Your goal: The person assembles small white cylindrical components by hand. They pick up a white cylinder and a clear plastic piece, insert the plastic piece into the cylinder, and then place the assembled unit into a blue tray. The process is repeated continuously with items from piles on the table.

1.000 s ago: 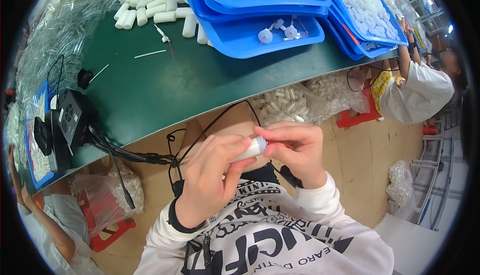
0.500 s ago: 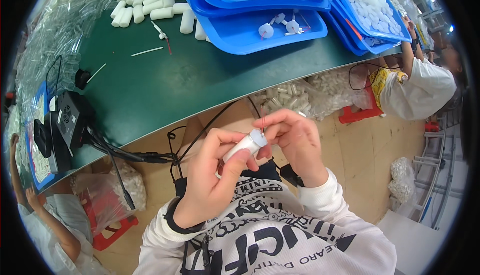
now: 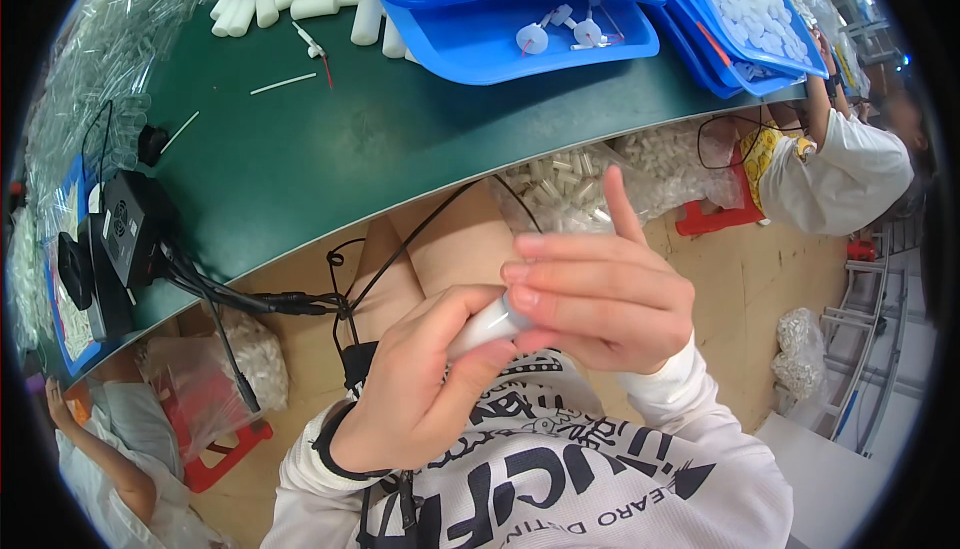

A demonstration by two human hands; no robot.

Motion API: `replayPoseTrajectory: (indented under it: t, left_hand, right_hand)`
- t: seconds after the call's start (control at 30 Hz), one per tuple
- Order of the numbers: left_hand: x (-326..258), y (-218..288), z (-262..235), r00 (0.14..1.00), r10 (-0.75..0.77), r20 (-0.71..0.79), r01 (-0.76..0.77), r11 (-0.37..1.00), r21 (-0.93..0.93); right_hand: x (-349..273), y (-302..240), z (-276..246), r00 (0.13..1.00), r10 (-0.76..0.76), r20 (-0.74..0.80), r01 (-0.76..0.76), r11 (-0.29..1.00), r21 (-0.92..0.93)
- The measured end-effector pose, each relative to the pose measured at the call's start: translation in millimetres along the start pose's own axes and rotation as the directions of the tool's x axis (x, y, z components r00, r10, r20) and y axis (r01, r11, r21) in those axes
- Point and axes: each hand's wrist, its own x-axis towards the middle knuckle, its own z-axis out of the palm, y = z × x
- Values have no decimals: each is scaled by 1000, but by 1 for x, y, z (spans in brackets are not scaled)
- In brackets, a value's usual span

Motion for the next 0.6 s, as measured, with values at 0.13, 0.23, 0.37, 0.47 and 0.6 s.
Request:
replayPoseTrajectory:
  t: [0.13,0.23,0.37,0.47,0.6]
  left_hand:
    - [-5,2,-2,995,-92,27,95,989,-110]
    - [-9,-5,2,992,-124,-17,121,985,-121]
    - [-11,-11,8,983,-164,-84,156,983,-93]
    - [-9,-13,11,958,-267,-102,256,961,-106]
    - [-6,-12,9,943,-331,-28,274,821,-501]
  right_hand:
    - [5,-2,-7,987,-138,84,137,990,15]
    - [6,0,-1,987,-134,84,134,991,15]
    - [-4,4,10,989,-113,94,115,993,-7]
    - [-10,11,19,995,-49,90,46,998,33]
    - [-10,14,21,996,71,50,-79,981,179]
